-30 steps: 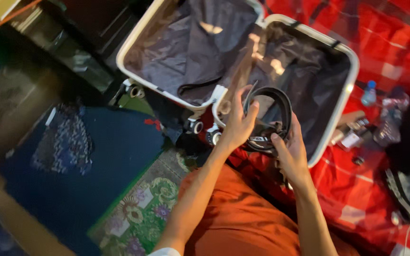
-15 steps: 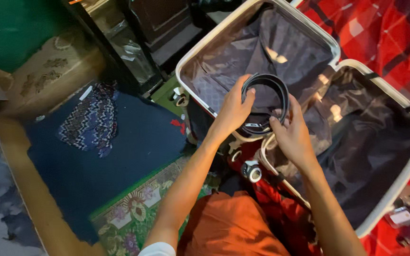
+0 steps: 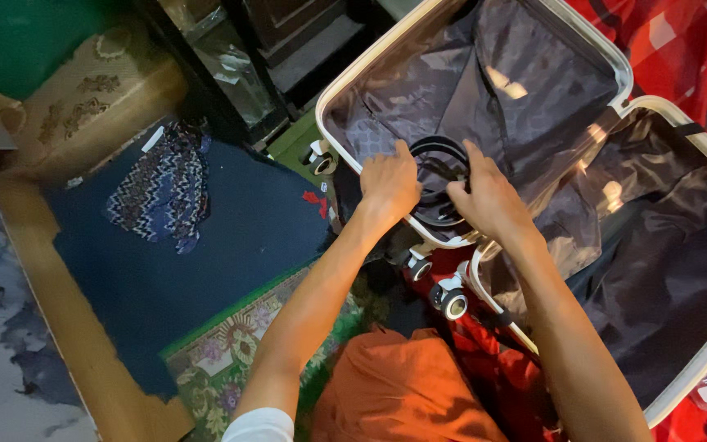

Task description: The person packs a suitcase on a bed by hand, placing a black belt, small bottles of toiletries, a wristwatch, and a plastic water bottle into the compartments.

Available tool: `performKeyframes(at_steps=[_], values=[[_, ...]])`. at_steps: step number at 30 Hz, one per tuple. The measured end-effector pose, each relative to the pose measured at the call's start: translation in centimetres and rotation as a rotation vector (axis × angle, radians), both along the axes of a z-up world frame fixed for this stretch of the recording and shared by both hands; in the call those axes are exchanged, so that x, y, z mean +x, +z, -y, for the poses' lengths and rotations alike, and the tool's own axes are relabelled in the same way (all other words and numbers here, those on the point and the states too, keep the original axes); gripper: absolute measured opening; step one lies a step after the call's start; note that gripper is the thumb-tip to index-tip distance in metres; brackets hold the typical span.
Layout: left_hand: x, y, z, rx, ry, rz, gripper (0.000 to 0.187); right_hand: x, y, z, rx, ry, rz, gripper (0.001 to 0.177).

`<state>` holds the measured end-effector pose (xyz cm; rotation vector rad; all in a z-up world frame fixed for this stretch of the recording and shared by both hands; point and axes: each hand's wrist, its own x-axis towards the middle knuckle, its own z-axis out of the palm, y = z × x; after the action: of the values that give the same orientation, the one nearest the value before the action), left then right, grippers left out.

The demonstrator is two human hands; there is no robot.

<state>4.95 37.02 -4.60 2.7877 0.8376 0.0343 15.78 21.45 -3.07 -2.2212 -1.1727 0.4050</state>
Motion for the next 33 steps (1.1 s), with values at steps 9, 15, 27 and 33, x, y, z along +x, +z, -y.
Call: performKeyframes(at_steps=[9,15,27,33], values=[[0.8,-2.6,-1.3,0.0,0.015,-0.21,0.044,0.8,-3.9,-1.6,-0.35,0.122,0.381,0.053],[1.1,-3.0,-1.4,-0.017,0.029,-0.161,0.057,0.7,-4.3,-1.5,-0.278,0.083,0.536,0.05],[1.3,-3.5,-1.5,0.002,0.048,-0.042,0.049,0.6,0.6,0.3,-0.471,0.193,0.242,0.07],[1.3,-3.3,-1.5,0.026,0.008,-0.028,0.06,0.1,-0.5,-0.1,-0.583,0.204,0.218,0.076]])
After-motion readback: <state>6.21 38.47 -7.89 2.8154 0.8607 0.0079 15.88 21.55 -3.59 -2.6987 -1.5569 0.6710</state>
